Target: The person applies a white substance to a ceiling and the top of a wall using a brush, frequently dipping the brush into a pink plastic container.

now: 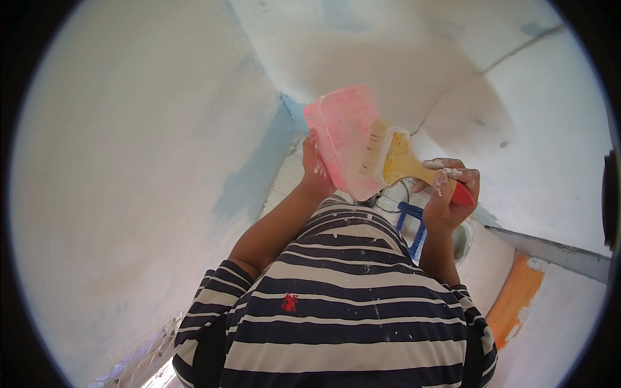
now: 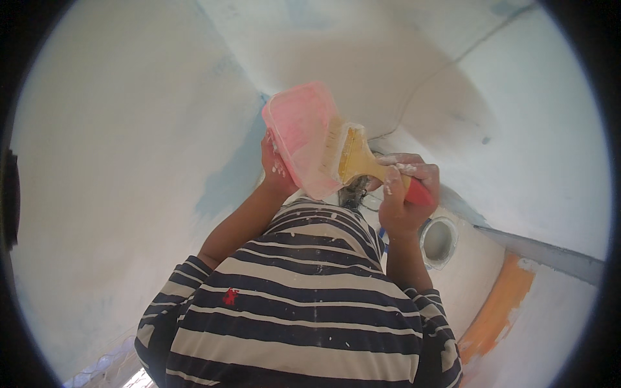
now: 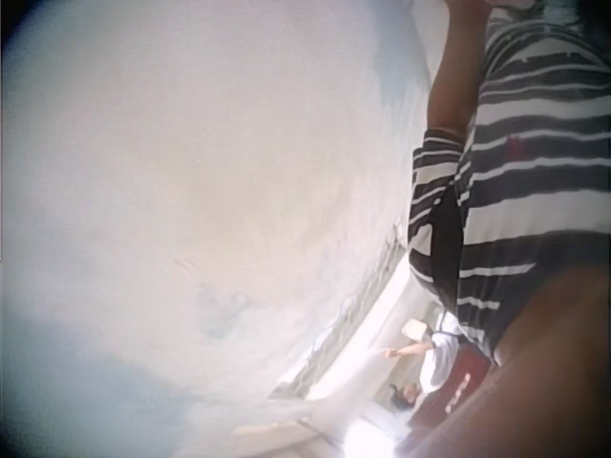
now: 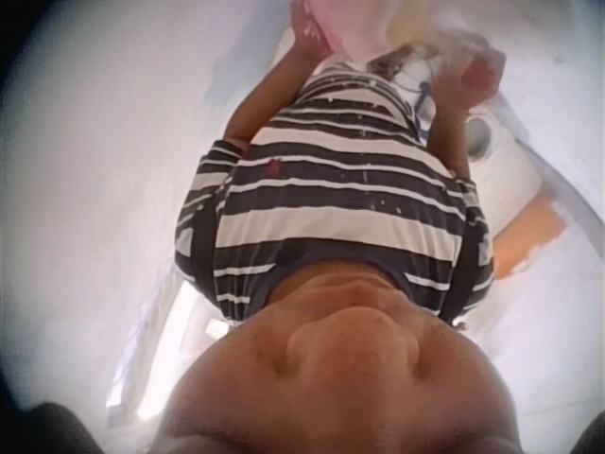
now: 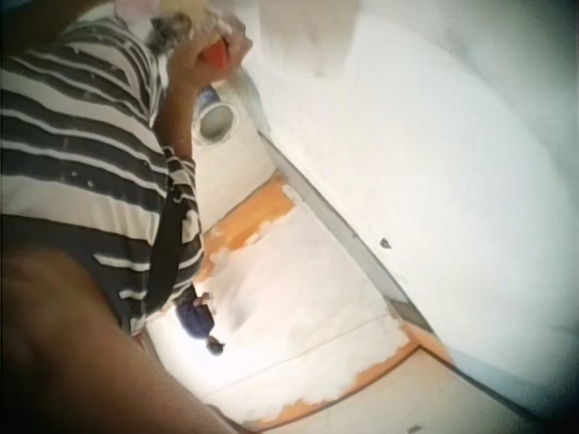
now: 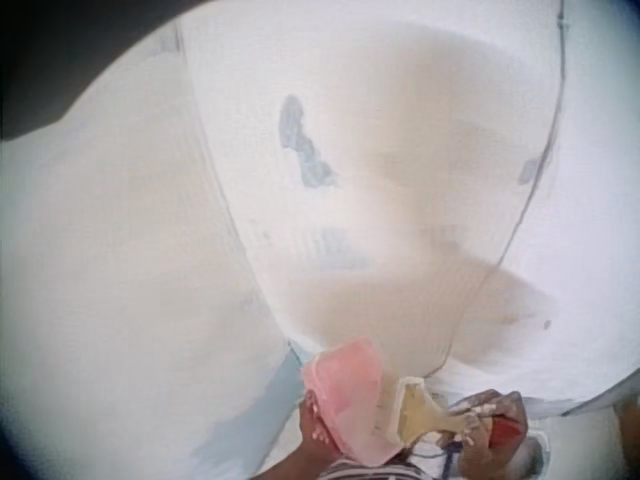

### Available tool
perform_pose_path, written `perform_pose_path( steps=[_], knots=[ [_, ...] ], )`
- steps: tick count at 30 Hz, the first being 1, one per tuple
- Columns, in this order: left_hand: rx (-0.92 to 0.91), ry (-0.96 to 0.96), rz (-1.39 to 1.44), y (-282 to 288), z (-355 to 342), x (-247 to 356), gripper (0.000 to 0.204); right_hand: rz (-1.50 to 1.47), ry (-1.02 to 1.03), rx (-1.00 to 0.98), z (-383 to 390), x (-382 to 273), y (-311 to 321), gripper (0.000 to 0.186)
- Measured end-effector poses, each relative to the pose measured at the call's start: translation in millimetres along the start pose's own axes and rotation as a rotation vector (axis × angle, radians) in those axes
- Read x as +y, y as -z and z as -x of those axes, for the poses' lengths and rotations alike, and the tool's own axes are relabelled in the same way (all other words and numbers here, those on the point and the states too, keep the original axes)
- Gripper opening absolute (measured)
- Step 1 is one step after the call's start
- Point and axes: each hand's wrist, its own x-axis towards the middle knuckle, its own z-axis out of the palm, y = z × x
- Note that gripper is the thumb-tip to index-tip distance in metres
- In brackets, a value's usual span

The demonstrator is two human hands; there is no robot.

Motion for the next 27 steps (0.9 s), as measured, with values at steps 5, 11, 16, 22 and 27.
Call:
perform_pose_path(
  steps=[5, 11, 16, 22, 27],
  knots=[
    [0.018, -0.018, 0.086, 15.3, -4.2, -7.7, 0.072, 0.207, 0.056, -0.134, -8.0, 39.2, -4.2, 0.014],
    [0.141, -0.072, -0.114, 30.9, -2.9, -8.5, 0.075, 0.357, 0.109, -0.349, -35.3, 62.7, -30.1, 0.017],
    [0.106, -0.065, -0.048, 70.9, -10.8, -16.7, 0.076, 0.516, 0.015, -0.390, -27.3, 82.4, -56.3, 0.015],
    [0.109, -0.106, -0.044, 75.3, -38.8, -44.1, 0.072, 0.469, -0.221, -0.443, -31.0, 104.7, -48.0, 0.014],
    [0.102, -0.220, 0.023, 45.5, -69.4, -73.9, 0.063, 0.508, -0.184, -0.559, -76.0, 103.6, 2.5, 0.015]
  ],
)
